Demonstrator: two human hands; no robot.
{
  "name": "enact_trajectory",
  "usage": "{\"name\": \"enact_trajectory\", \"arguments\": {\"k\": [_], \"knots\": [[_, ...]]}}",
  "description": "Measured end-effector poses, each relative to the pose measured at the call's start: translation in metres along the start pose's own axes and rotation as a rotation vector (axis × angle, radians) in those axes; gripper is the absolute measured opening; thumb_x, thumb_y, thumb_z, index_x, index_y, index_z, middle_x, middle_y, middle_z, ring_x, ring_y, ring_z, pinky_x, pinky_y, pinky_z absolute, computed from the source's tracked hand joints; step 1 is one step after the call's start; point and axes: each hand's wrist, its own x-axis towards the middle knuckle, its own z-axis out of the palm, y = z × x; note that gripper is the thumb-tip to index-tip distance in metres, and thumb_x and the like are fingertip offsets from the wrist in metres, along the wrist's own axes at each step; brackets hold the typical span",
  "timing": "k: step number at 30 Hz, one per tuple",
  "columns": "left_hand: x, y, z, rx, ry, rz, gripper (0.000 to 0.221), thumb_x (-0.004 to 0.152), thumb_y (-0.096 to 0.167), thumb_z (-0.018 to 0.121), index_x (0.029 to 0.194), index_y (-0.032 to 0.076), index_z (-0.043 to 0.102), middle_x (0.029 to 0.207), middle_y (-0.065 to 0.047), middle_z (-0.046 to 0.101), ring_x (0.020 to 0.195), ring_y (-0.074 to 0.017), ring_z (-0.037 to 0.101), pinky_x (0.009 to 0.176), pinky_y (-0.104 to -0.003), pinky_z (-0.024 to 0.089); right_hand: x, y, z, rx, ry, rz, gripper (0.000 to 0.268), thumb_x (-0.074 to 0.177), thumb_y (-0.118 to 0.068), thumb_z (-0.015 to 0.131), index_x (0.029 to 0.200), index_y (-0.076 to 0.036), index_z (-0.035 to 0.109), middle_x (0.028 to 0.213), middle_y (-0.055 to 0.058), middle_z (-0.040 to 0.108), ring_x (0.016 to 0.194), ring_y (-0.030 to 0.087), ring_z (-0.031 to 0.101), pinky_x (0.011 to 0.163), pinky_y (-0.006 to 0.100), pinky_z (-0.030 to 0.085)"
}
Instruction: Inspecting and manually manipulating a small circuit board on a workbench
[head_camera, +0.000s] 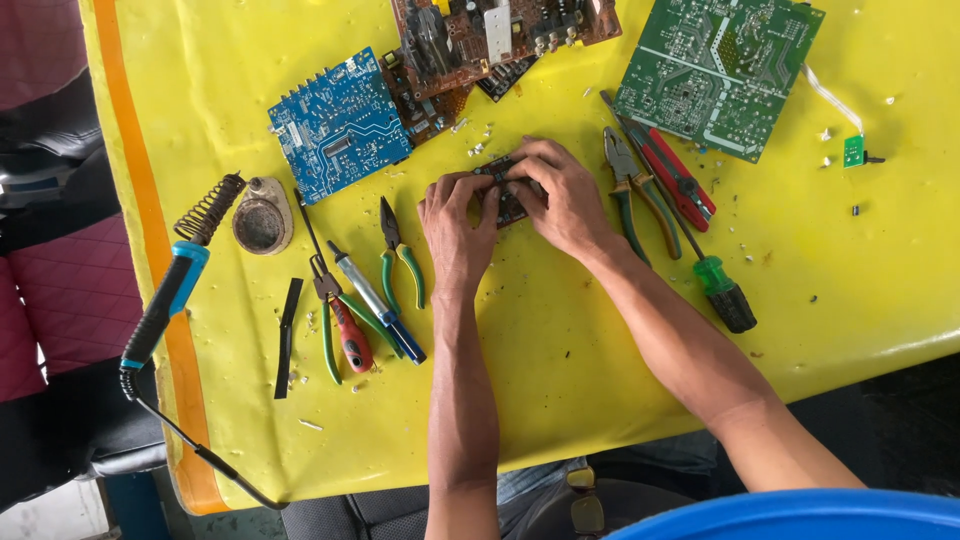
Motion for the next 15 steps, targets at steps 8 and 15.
{"name": "enact_trajectory", "arguments": {"k": [8,15], "knots": [[-0.0008,-0.0034,0.0043,0.023,0.013,-0.003,0.011,0.095,0.027,0.074,0.103,0.02,0.076,0.105,-0.002,0.068,0.103,-0.0204,0.062,0.092,-0.036,0.043,-0.0008,0.0026,-0.0008,0.005,-0.012,-0.007,0.014,0.091,-0.002,0.08,0.101,-0.007,0.071,0.113,0.01,0.067,0.124,0.04,0.063,0.1,0.054,0.055],[-0.0003,-0.0021,0.0038,0.018,0.015,-0.02,0.01,0.094,0.027,0.074,0.101,0.019,0.074,0.105,-0.002,0.069,0.103,-0.0209,0.063,0.091,-0.036,0.043,-0.0011,0.005,0.0004,0.021,-0.011,-0.014,0.017,0.09,-0.002,0.08,0.102,-0.008,0.071,0.115,0.009,0.067,0.126,0.041,0.062,0.099,0.055,0.055]]}}
